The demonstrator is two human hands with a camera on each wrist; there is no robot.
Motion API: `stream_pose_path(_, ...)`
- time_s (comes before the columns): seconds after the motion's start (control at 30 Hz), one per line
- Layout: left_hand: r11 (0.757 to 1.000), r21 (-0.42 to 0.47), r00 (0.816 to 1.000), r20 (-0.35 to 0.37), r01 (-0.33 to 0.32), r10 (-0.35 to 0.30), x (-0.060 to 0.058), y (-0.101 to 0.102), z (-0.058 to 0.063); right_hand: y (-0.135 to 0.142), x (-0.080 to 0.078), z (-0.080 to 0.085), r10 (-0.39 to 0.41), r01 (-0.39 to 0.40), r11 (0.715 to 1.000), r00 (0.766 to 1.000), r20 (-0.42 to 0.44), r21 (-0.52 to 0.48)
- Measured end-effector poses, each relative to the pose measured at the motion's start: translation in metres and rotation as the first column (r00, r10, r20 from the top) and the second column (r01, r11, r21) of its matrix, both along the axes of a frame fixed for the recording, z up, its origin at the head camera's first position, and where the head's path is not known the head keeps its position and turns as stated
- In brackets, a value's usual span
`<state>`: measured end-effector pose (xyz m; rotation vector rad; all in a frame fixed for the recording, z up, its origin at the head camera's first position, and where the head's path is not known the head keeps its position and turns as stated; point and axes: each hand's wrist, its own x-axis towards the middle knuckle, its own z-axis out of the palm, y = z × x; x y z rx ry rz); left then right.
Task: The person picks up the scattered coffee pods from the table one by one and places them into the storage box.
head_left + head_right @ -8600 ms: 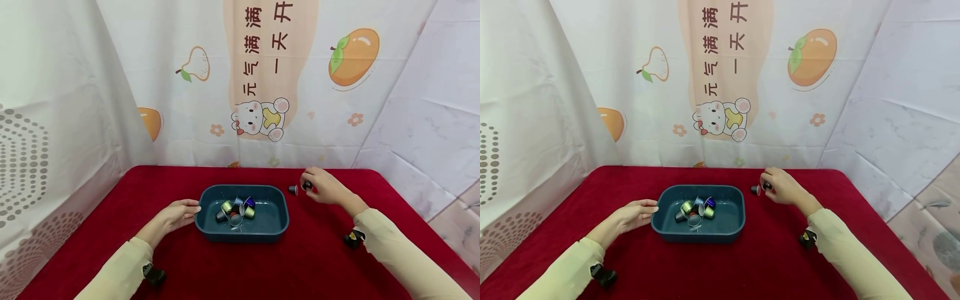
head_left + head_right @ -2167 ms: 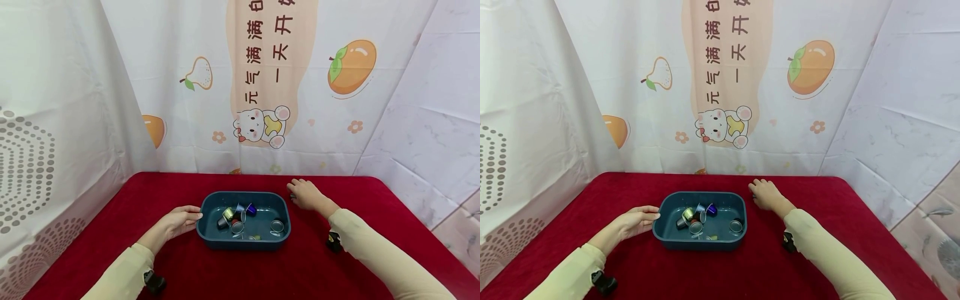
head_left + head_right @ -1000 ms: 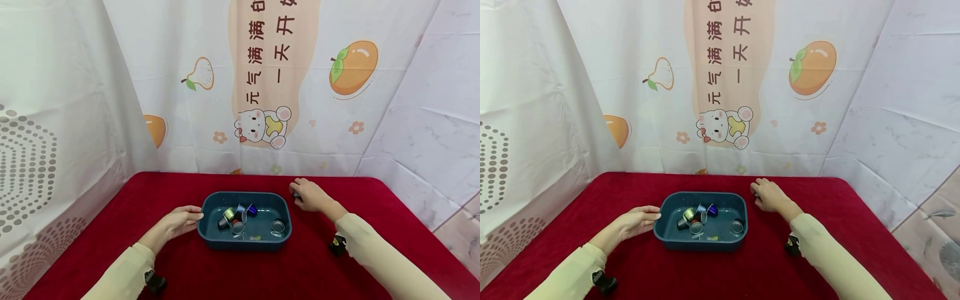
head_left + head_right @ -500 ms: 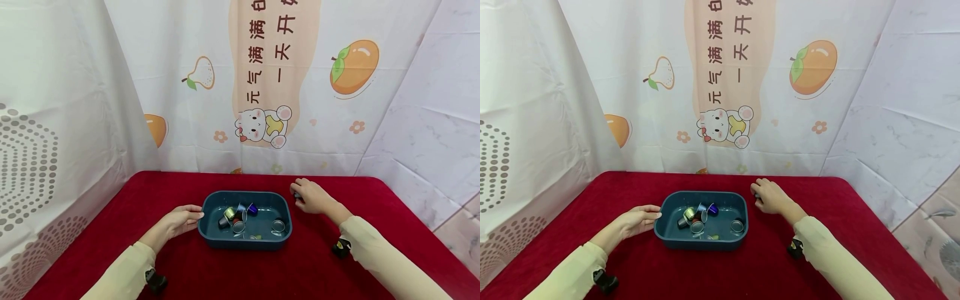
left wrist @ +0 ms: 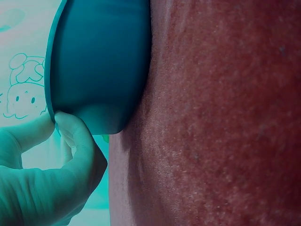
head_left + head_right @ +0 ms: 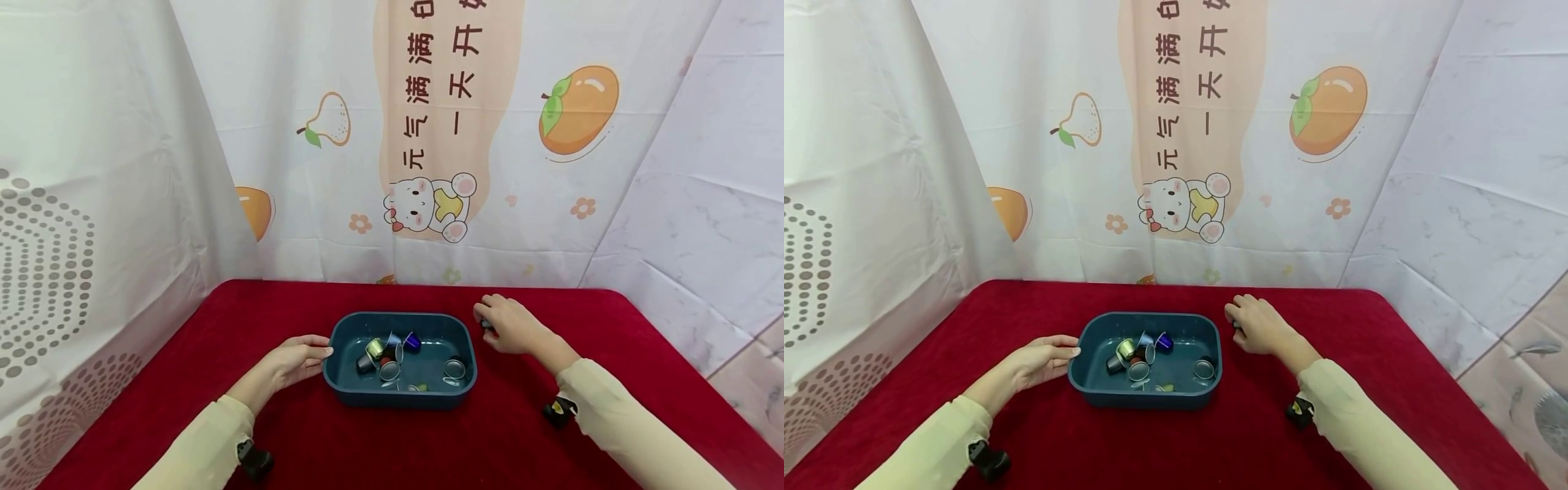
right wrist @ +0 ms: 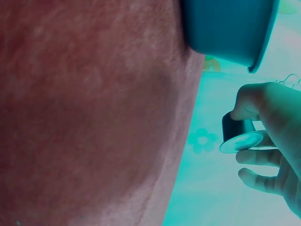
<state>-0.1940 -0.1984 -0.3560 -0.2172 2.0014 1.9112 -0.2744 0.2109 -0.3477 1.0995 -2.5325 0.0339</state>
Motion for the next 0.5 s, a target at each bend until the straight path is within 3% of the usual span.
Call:
stream_pose_path(0.23,1.000,0.003,1.000,-0.001,-0.003,0.003,0.001,0.001,0.001,-0.002,0.006,0.010,0.008,-0.008,1.000,1.000,0.011,0.010)
stream_pose_path(0.5,1.000,0.005,1.000,0.001,0.001,-0.001,0.001,0.001,0.001,-0.005,0.015,0.020,0.004,-0.008,0.999,0.996,0.086,0.039)
